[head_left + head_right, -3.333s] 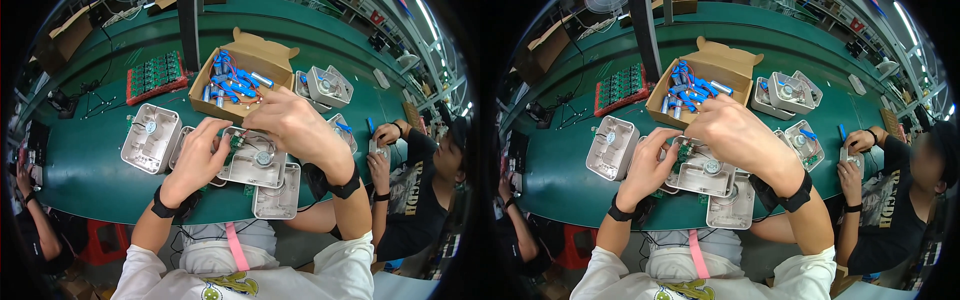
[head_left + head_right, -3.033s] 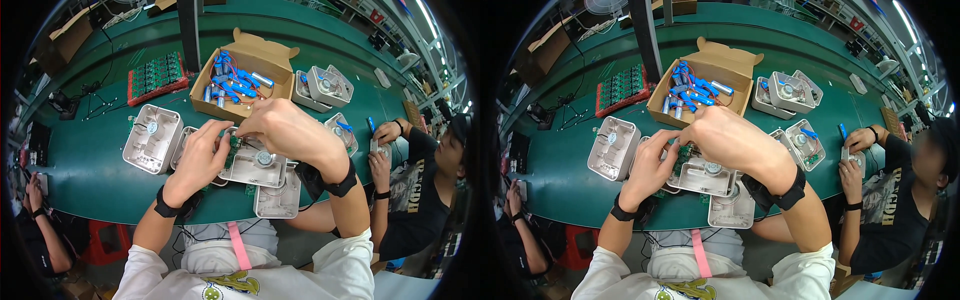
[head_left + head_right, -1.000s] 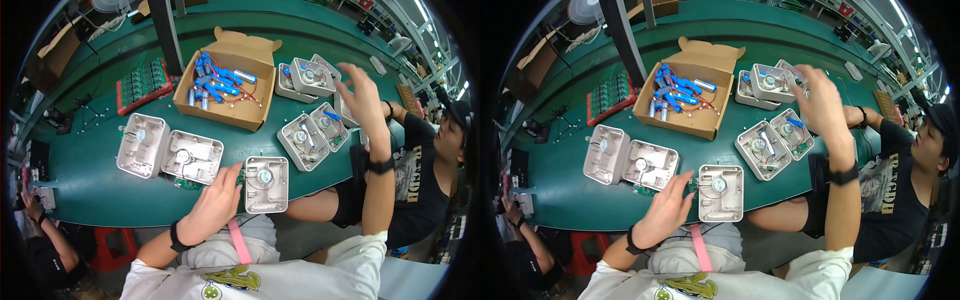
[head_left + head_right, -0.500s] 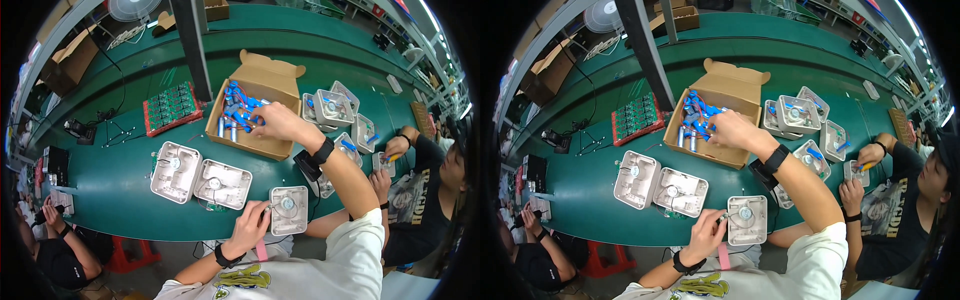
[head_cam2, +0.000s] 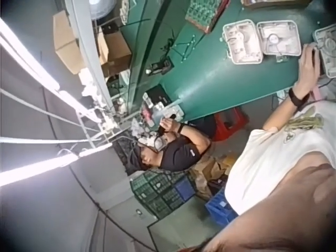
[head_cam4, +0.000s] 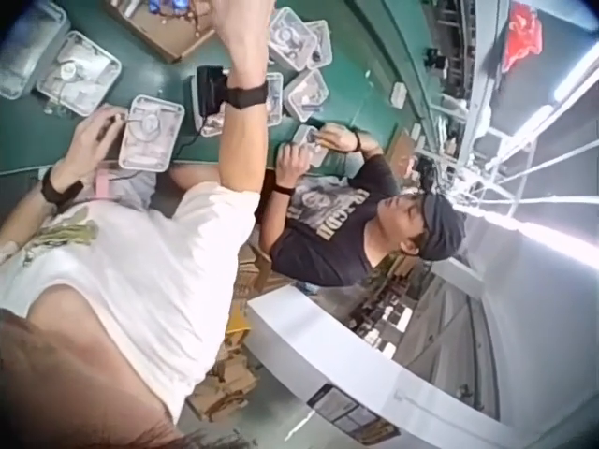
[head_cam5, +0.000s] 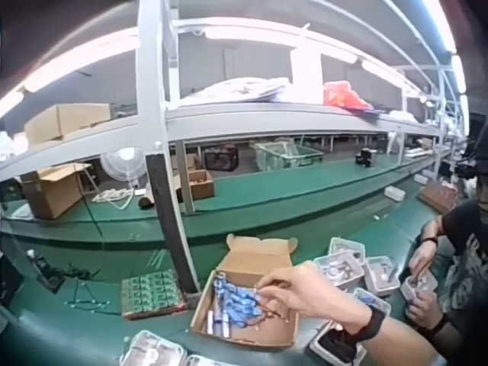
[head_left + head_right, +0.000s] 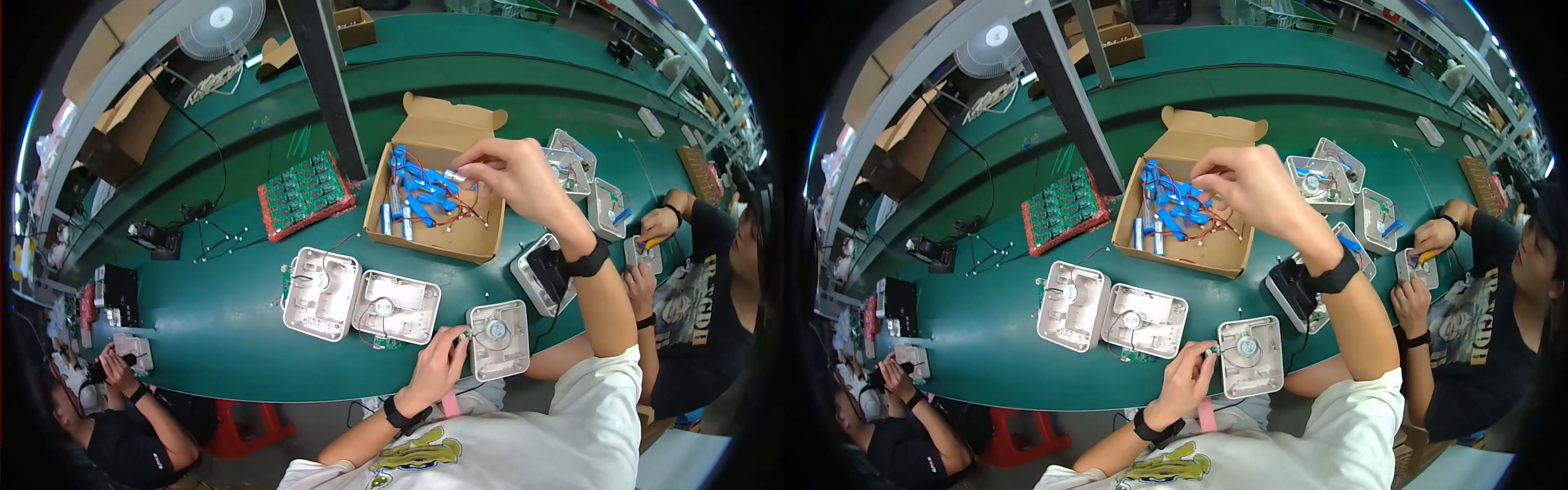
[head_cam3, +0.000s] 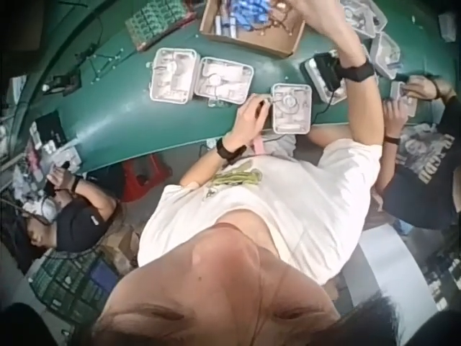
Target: The person assembles electronic devices by connecting a circuit board to a speaker wire, inserting a battery into the plastic housing, and pressing the board into place. This process is repeated for several units before setting the completed assemblies aside on the workbench.
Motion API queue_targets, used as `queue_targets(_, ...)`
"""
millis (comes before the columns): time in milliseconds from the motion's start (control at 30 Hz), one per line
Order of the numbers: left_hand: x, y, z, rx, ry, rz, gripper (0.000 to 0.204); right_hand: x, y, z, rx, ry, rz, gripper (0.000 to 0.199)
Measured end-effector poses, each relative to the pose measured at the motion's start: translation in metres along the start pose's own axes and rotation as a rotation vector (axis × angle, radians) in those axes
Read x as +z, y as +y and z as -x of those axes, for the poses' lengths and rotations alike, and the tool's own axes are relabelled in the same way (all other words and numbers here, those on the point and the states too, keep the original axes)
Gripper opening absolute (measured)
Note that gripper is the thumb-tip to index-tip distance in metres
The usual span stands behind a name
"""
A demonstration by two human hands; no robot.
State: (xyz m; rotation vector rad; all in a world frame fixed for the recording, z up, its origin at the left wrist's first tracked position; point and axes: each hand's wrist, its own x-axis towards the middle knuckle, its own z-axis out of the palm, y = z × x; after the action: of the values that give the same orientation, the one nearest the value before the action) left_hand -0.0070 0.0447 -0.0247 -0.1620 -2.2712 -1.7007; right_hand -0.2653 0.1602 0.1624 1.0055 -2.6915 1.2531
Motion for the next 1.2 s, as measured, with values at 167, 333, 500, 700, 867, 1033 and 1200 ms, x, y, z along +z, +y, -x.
queue_targets(167, 0.005, -0.004, 0.009, -0.010, -0.025, -0.015, 0.023, -0.017, -0.006, 0.058, 0.031, 0.074, -0.677, 0.017)
queue_targets(333, 0.007, -0.010, 0.000, -0.046, -0.034, -0.056, 0.019, -0.036, -0.031, 0.113, 0.082, 0.013, -0.799, 0.020)
queue_targets(500, 0.006, -0.010, 0.000, -0.063, -0.050, -0.107, 0.019, -0.030, -0.037, 0.161, 0.191, -0.042, -0.814, 0.019)
queue_targets(700, 0.009, -0.009, -0.002, -0.093, -0.070, -0.049, 0.019, -0.013, -0.017, 0.207, 0.348, -0.029, -0.852, 0.019)
queue_targets(867, 0.007, -0.013, 0.002, -0.186, -0.019, 0.024, 0.021, -0.006, 0.011, 0.205, 0.397, -0.028, -0.898, 0.014)
queue_targets(1033, 0.006, -0.012, 0.003, -0.192, -0.018, 0.059, 0.020, 0.014, 0.013, 0.203, 0.290, 0.089, -0.619, 0.010)
queue_targets(1200, 0.009, -0.010, 0.006, -0.183, 0.032, 0.096, 0.018, 0.053, -0.007, 0.206, 0.129, -0.100, -0.146, 0.007)
